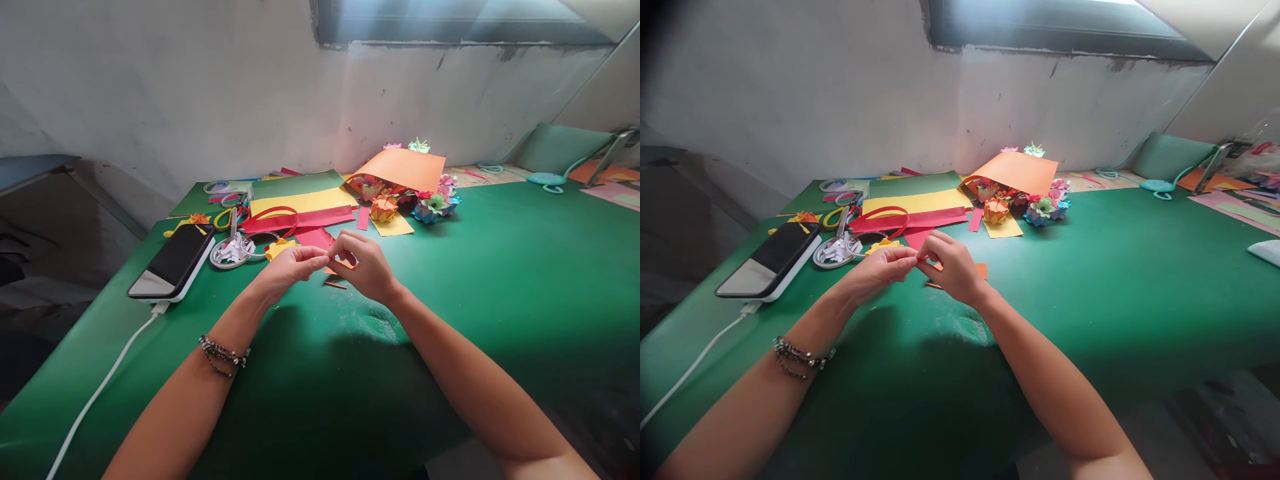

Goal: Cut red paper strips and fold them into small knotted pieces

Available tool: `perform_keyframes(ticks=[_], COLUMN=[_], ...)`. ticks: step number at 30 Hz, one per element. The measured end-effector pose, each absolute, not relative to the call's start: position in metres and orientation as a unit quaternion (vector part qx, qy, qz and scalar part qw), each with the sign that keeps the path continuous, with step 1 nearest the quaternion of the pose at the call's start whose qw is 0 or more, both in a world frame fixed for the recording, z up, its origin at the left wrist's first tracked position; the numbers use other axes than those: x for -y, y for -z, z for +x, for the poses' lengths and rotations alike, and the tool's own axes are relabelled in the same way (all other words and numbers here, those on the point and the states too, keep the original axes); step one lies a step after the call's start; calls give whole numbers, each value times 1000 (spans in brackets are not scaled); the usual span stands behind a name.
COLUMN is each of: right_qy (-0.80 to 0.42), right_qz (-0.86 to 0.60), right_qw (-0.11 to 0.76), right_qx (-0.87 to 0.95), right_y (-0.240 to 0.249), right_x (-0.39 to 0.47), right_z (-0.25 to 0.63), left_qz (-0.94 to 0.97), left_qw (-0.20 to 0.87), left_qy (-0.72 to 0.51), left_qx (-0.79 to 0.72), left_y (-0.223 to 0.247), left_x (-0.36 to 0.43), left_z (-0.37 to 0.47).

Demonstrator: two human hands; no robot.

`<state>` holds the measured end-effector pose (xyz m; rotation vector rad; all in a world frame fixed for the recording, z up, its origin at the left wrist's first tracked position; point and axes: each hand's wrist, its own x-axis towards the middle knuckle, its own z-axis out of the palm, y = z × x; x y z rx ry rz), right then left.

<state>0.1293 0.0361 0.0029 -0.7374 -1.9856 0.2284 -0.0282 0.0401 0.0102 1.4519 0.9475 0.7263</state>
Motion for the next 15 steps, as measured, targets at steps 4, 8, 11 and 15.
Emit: perform_keyframes(ticks=[4, 8, 11, 15], right_qy=[-93, -101, -109, -106], right_qz=[-311, -280, -261, -288], right_qw=[499, 480, 476, 470], right_qx=[804, 825, 833, 828], right_y=[-1, -2, -3, -3], right_x=[-35, -36, -37, -37], right_z=[127, 129, 131, 131], left_qz=[629, 622, 610, 622], left_qw=[585, 588, 595, 586], left_qy=[-310, -327, -342, -327], left_qx=[-407, -401, -397, -403], left_y=[-11, -12, -11, -12], left_x=[-39, -40, -40, -40], left_z=[-27, -30, -31, -30])
